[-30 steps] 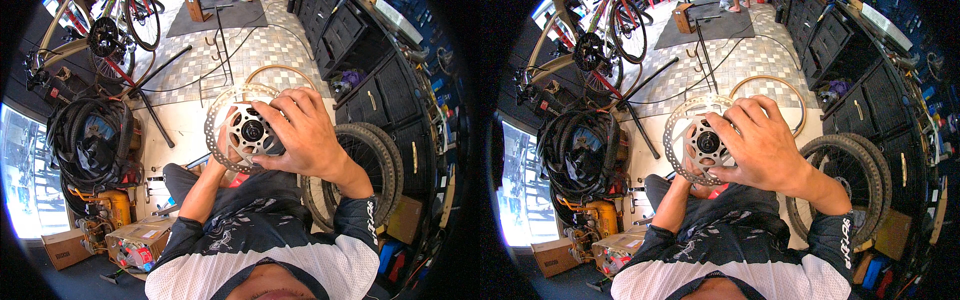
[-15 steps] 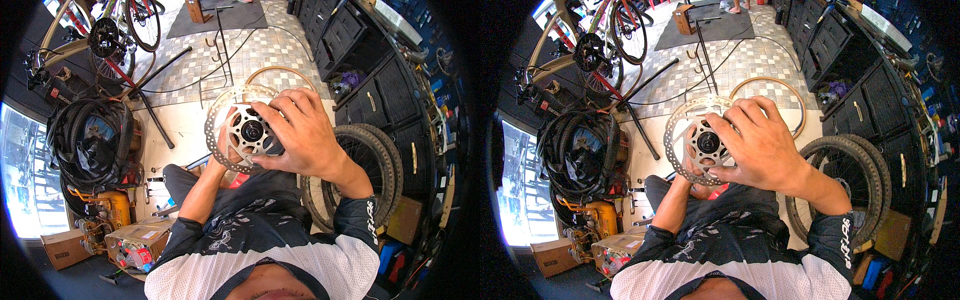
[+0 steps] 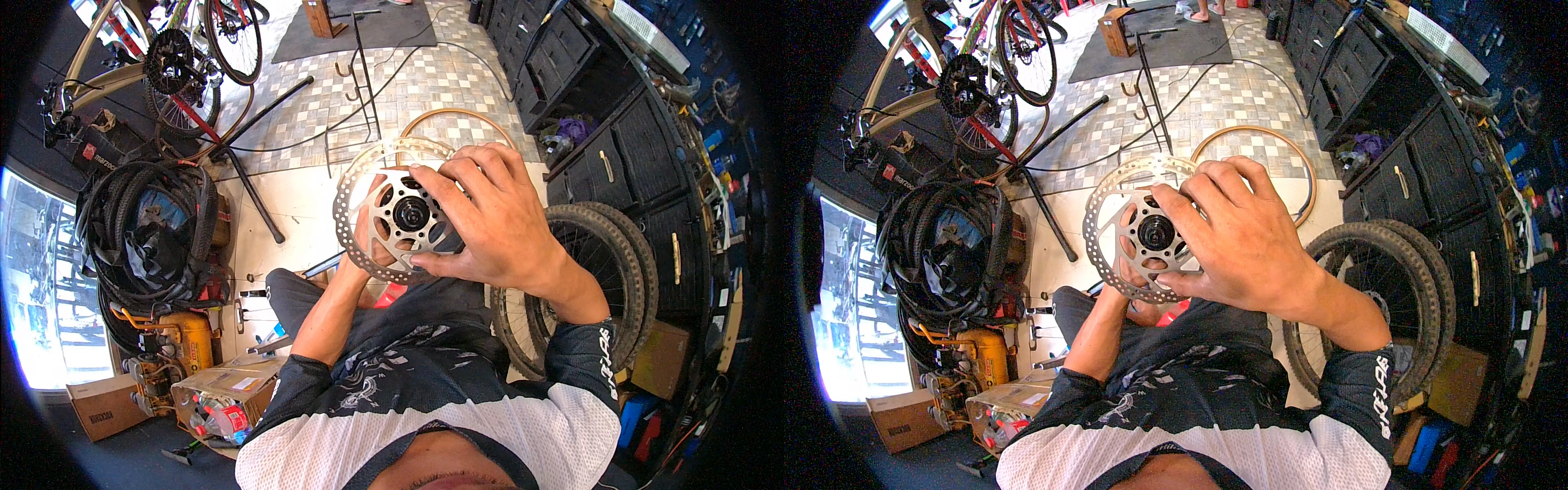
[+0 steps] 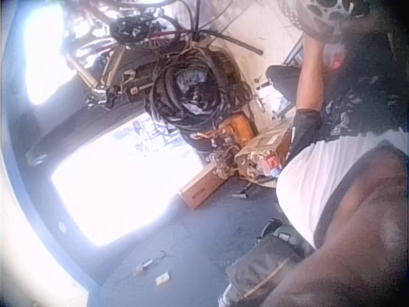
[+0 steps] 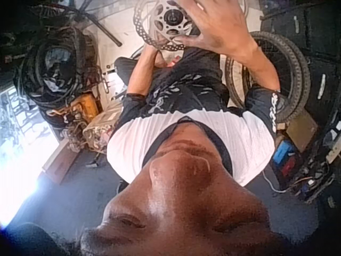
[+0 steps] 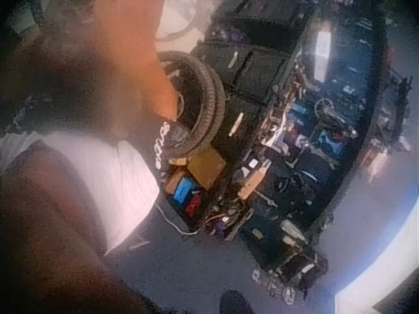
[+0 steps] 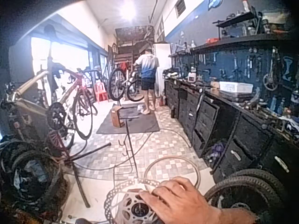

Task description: The person assembles a bicycle wheel by attaching a disc brake rotor to the hub and threading spokes through the rim. The person works on the wheel while sitting on the floor in a bicycle repair shop.

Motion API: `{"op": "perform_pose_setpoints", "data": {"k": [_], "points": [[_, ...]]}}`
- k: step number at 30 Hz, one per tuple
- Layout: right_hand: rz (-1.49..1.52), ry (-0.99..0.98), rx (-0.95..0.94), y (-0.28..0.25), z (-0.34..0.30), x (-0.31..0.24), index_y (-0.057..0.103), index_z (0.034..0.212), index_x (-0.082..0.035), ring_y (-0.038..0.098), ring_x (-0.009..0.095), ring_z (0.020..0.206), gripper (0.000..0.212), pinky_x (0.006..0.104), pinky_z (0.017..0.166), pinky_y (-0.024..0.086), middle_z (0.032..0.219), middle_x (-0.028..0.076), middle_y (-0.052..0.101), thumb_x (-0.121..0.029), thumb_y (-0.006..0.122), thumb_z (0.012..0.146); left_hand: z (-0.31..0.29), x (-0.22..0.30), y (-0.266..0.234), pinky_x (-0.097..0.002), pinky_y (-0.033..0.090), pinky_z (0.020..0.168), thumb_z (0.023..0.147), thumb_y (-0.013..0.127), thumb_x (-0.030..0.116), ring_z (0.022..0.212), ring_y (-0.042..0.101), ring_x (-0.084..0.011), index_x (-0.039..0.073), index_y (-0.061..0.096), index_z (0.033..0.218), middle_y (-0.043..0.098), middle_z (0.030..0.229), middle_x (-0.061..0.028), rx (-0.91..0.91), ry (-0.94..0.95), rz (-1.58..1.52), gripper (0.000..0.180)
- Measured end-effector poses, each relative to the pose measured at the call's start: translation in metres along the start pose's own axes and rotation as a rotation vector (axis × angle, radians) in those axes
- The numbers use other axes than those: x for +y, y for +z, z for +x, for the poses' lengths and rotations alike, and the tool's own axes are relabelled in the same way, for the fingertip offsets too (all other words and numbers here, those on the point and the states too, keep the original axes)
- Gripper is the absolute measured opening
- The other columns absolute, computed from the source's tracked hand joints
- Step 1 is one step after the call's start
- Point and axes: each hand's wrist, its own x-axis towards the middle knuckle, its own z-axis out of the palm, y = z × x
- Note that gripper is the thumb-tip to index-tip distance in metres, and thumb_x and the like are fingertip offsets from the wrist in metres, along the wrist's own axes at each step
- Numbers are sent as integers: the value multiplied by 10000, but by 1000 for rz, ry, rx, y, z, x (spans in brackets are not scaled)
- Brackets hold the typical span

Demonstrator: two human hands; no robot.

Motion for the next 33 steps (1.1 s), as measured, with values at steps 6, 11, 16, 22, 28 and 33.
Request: {"op": "perform_pose_setpoints", "data": {"k": [6, 11, 16, 22, 28, 33], "points": [[6, 1, 5, 1, -1, 1, 630, 1266, -37, 572, 301, 1103, 783, 476, 1017, 401, 1068, 110, 615, -409, 886, 627, 4, 27, 12, -438, 467, 1056, 707, 801, 331, 1115, 628, -340, 34, 689, 1171, 699, 1175, -135, 214, 111, -209, 562], [6, 2, 5, 1, -1, 1, 631, 1265, -41, 572, 300, 1103, 780, 476, 1015, 402, 1068, 107, 615, -402, 888, 624, 2, 12, 7, -453, 399, 1129, 765, 786, 398, 1208, 586, -295, 76, 563, 1305, 644, 1278, -103, 92, 94, -76, 667], [12, 8, 2, 1, -1, 1, 633, 1265, -44, 571, 300, 1103, 771, 475, 1016, 402, 1069, 106, 616, -399, 891, 632, -5, -7, 0, -457, 258, 1237, 865, 712, 504, 1399, 478, -224, 152, 330, 1555, 507, 1519, -33, -108, -63, -109, 863], [10, 8, 3, 2, -2, 1, 630, 1268, -44, 571, 302, 1106, 772, 475, 1019, 400, 1075, 107, 620, -403, 891, 637, -4, 12, 4, -423, 359, 1172, 806, 783, 389, 1324, 536, -241, 100, 398, 1479, 559, 1439, -81, 22, -30, -107, 828], [8, 12, -6, 4, -3, 1, 628, 1272, -46, 572, 306, 1113, 780, 477, 1033, 395, 1082, 108, 622, -412, 889, 635, 4, 36, 8, -420, 541, 974, 697, 817, 266, 1135, 643, -342, 3, 689, 1196, 655, 1234, -182, 165, 98, -34, 578], [10, 15, -5, 5, -3, 1, 632, 1266, -44, 574, 306, 1112, 777, 476, 1034, 397, 1085, 112, 620, -409, 890, 630, 4, 32, 11, -426, 531, 984, 699, 818, 250, 1139, 634, -345, 4, 695, 1184, 664, 1231, -183, 183, 101, -99, 558]]}}
